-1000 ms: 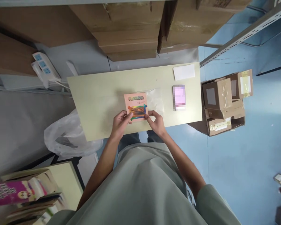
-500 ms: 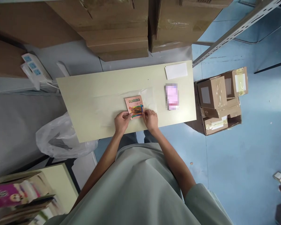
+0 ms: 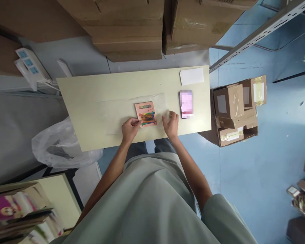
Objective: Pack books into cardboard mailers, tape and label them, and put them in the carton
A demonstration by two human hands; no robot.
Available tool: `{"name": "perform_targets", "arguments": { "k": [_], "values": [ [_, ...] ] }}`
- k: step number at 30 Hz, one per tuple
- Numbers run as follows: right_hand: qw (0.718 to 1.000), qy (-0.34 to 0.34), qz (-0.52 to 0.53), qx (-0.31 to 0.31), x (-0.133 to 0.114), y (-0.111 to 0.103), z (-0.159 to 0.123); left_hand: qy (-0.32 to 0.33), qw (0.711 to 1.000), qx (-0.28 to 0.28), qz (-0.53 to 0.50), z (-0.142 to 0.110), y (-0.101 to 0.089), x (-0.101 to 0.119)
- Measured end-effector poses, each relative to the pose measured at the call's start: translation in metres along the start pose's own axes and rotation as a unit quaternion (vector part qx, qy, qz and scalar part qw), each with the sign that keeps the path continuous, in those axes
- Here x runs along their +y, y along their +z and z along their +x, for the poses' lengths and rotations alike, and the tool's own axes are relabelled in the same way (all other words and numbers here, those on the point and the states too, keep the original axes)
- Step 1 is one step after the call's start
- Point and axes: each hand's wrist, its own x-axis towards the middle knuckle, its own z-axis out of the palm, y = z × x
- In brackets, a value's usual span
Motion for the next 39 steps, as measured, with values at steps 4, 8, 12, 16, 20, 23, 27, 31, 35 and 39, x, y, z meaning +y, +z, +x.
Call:
{"name": "perform_targets", "arguments": {
  "k": [4,8,12,16,20,23,27,31,35,39],
  "values": [
    [0.993,0.086,0.079,-0.029,0.002,-0.001,0.011,-0.002,1.000,-0.007,-0.002,0.000,-0.001,0.000],
    [0.981,0.138,0.114,-0.072,-0.001,0.000,0.014,-0.003,1.000,-0.004,-0.006,0.001,-0.002,0.000],
    [0.978,0.125,0.157,-0.048,-0.004,0.007,0.009,-0.001,1.000,-0.007,-0.011,0.001,-0.003,-0.001],
    [0.967,0.139,0.212,0.006,-0.011,0.013,0.005,-0.005,1.000,-0.012,-0.012,0.001,-0.003,0.000],
    [0.969,0.129,0.202,-0.058,-0.029,0.012,0.004,-0.009,1.000,-0.011,-0.011,0.000,-0.002,0.001],
    [0.985,0.072,0.138,-0.080,-0.046,0.010,0.000,-0.007,1.000,-0.008,-0.016,-0.001,-0.002,0.002],
    [0.989,0.019,0.098,-0.113,-0.062,0.018,-0.006,-0.009,1.000,-0.003,-0.015,-0.002,0.000,0.003],
    [0.986,-0.013,0.055,-0.156,-0.067,0.040,-0.007,0.002,1.000,0.001,-0.017,-0.003,0.001,0.002],
    [0.978,-0.037,-0.020,-0.202,-0.065,0.056,0.004,0.020,1.000,0.009,-0.007,-0.007,0.003,-0.001],
    [0.958,-0.069,-0.096,-0.263,-0.065,0.050,0.023,0.065,0.996,0.051,0.025,-0.015,0.015,-0.002]
  ]
}}
